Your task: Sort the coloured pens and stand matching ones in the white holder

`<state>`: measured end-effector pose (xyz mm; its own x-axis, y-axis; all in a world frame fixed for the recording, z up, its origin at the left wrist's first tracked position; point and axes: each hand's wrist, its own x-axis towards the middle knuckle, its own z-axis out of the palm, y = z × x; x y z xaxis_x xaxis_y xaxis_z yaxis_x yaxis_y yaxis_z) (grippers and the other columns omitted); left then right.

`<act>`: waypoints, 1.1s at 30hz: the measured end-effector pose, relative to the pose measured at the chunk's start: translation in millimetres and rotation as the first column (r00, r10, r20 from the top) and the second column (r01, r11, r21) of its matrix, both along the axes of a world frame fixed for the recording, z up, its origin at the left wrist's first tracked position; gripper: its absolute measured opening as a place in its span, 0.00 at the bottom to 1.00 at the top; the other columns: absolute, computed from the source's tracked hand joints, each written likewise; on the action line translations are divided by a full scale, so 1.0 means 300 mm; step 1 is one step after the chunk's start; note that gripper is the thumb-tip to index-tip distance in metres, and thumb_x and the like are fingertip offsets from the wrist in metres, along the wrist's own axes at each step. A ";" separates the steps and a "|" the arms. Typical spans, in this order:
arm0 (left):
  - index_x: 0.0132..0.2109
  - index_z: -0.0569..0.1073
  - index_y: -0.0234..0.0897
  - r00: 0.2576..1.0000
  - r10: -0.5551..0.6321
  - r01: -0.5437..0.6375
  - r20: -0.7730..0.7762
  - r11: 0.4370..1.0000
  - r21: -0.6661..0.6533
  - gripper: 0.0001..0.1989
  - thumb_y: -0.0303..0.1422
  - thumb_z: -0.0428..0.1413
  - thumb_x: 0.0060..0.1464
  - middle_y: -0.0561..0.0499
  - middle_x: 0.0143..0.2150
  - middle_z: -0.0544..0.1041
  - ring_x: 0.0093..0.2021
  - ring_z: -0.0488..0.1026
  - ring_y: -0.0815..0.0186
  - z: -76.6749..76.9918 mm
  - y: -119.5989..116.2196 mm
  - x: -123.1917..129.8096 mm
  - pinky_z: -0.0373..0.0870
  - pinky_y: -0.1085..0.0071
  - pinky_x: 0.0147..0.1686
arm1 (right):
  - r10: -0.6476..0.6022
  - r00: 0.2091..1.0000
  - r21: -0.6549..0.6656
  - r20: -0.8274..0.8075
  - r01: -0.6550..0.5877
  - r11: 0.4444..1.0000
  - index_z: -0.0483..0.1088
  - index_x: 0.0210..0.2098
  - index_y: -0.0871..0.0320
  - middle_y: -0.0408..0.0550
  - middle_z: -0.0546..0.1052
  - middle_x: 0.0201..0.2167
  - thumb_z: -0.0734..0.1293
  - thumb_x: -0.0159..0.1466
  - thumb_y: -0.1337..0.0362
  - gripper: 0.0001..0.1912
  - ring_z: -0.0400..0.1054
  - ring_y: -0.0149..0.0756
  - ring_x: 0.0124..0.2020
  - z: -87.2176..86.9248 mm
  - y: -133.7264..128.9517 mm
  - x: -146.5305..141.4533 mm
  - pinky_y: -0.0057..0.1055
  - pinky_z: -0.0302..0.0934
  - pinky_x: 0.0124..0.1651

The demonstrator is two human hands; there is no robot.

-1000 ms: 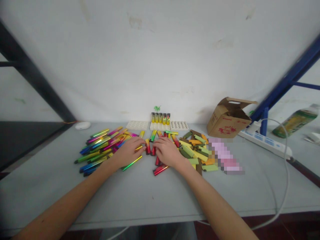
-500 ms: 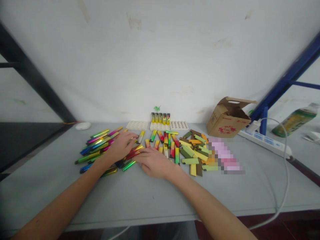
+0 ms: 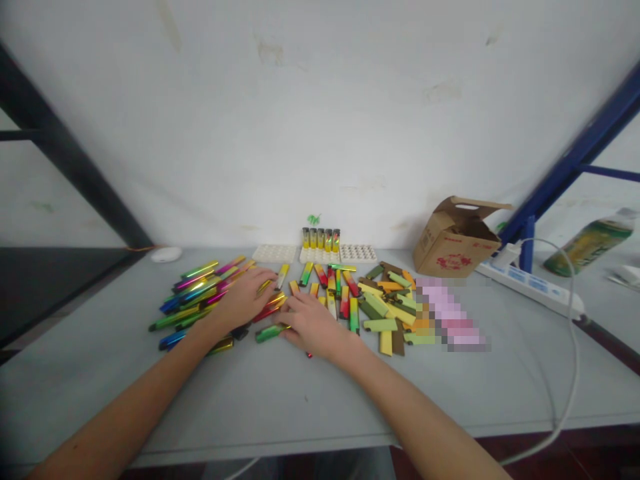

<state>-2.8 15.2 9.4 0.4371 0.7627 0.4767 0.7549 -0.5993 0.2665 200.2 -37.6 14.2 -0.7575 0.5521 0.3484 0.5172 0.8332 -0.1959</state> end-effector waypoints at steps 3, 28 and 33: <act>0.43 0.74 0.35 1.000 0.006 -0.006 -0.002 1.000 0.004 0.13 0.32 0.45 0.61 0.43 0.44 0.76 0.47 0.71 0.58 0.003 0.000 0.000 0.68 0.57 0.52 | -0.042 0.997 -0.025 -0.070 0.040 0.999 0.71 0.45 0.59 0.51 0.74 0.40 0.64 0.65 0.65 0.10 0.65 0.40 0.47 0.007 0.011 0.014 0.38 0.57 0.55; 0.49 0.75 0.38 0.986 -0.003 -0.002 -0.164 0.999 -0.035 0.14 0.34 0.50 0.60 0.44 0.47 0.78 0.50 0.71 0.56 -0.010 -0.004 0.015 0.64 0.55 0.53 | -0.166 0.977 -0.093 -0.136 0.154 0.984 0.71 0.46 0.59 0.54 0.71 0.47 0.62 0.66 0.62 0.12 0.63 0.41 0.51 -0.009 0.048 0.055 0.40 0.58 0.56; 0.44 0.78 0.40 0.965 0.013 -0.005 -0.263 1.000 0.029 0.13 0.35 0.49 0.61 0.44 0.46 0.76 0.51 0.68 0.55 -0.021 0.003 0.030 0.64 0.54 0.52 | -0.170 0.976 -0.101 -0.139 0.156 0.983 0.72 0.44 0.60 0.54 0.71 0.46 0.62 0.66 0.62 0.11 0.63 0.40 0.50 -0.018 0.052 0.054 0.38 0.59 0.55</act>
<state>6.3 16.0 3.2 0.5431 0.7553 0.3667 0.8017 -0.5963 0.0409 216.5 -21.9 8.6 -0.5990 0.6976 0.3931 0.6046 0.7159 -0.3491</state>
